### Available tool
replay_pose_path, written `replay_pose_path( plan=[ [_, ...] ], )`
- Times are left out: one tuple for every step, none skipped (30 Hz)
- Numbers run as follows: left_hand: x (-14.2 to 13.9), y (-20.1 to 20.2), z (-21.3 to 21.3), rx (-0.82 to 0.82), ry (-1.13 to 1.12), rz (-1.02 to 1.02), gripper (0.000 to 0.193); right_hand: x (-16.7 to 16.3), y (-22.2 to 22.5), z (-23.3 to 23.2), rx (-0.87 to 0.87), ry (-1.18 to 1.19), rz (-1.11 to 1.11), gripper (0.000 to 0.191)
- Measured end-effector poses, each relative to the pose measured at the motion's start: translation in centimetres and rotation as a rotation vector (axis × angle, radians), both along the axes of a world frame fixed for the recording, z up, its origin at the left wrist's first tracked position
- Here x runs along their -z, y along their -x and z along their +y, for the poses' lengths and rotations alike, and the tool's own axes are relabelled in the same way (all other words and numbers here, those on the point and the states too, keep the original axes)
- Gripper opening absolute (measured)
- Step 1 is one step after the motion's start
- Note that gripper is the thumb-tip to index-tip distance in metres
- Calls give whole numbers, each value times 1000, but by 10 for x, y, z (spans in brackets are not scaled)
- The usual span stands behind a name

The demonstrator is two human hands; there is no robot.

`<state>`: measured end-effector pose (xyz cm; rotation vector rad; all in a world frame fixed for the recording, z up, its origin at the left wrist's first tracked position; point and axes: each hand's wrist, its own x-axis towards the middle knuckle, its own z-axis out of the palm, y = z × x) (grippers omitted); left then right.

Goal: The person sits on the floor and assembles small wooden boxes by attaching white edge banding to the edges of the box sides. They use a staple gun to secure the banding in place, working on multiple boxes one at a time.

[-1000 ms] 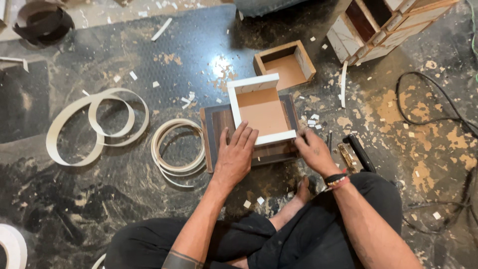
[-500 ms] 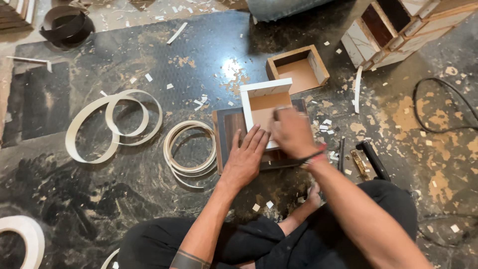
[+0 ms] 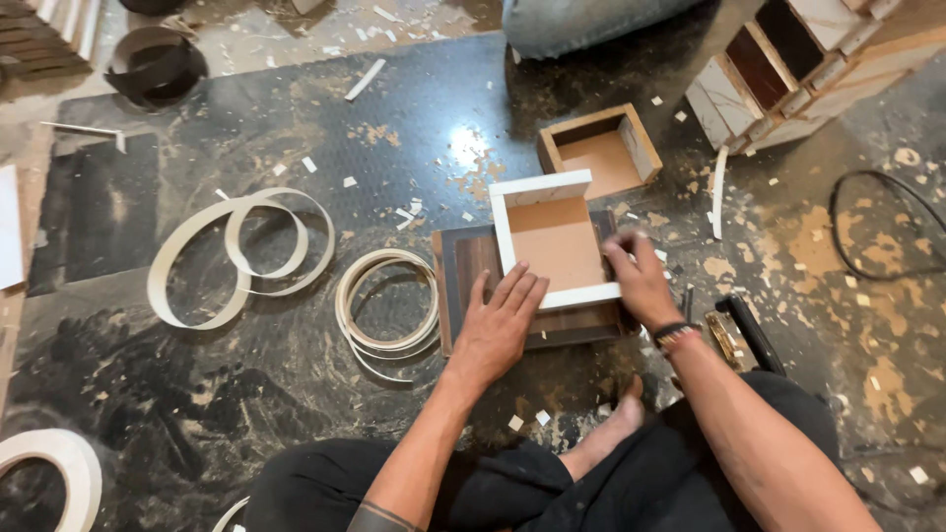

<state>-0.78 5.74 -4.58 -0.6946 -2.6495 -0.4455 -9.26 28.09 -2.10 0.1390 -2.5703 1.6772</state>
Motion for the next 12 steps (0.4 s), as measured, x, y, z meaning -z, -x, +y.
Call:
replay_pose_path(
  plan=[
    [0, -1, 1, -5, 4, 10, 58, 1, -2, 5, -21, 47, 98, 15],
    [-1, -3, -1, 6, -28, 10, 56, 4, -4, 8, 41, 189, 4, 15],
    [-1, -5, -2, 20, -60, 10, 54, 6, -6, 13, 106, 329, -93, 15],
    [-1, -5, -1, 37, -94, 12, 53, 7, -7, 17, 173, 466, -188, 15],
    [-2, -4, -3, 45, -77, 25, 51, 8, -7, 18, 163, 473, -171, 14],
    [-2, -5, -4, 54, -60, 33, 50, 10, -11, 18, 155, 479, -159, 13],
    [-3, -4, -5, 66, -42, 45, 49, 12, -13, 18, 150, 486, -141, 12],
    [-5, 1, -6, 76, -27, 39, 49, 12, -12, 17, 154, 458, -134, 12],
    [-6, 5, -7, 83, -12, 31, 50, 12, -13, 15, 158, 429, -128, 13],
    [-6, 7, -7, 91, -2, 19, 50, 13, -15, 15, 164, 396, -126, 14],
    [-5, 8, -7, 88, 20, 17, 49, 15, -18, 15, 165, 344, -109, 15],
    [-5, 13, -7, 81, 40, 26, 47, 15, -15, 16, 162, 290, -83, 15]
  ],
)
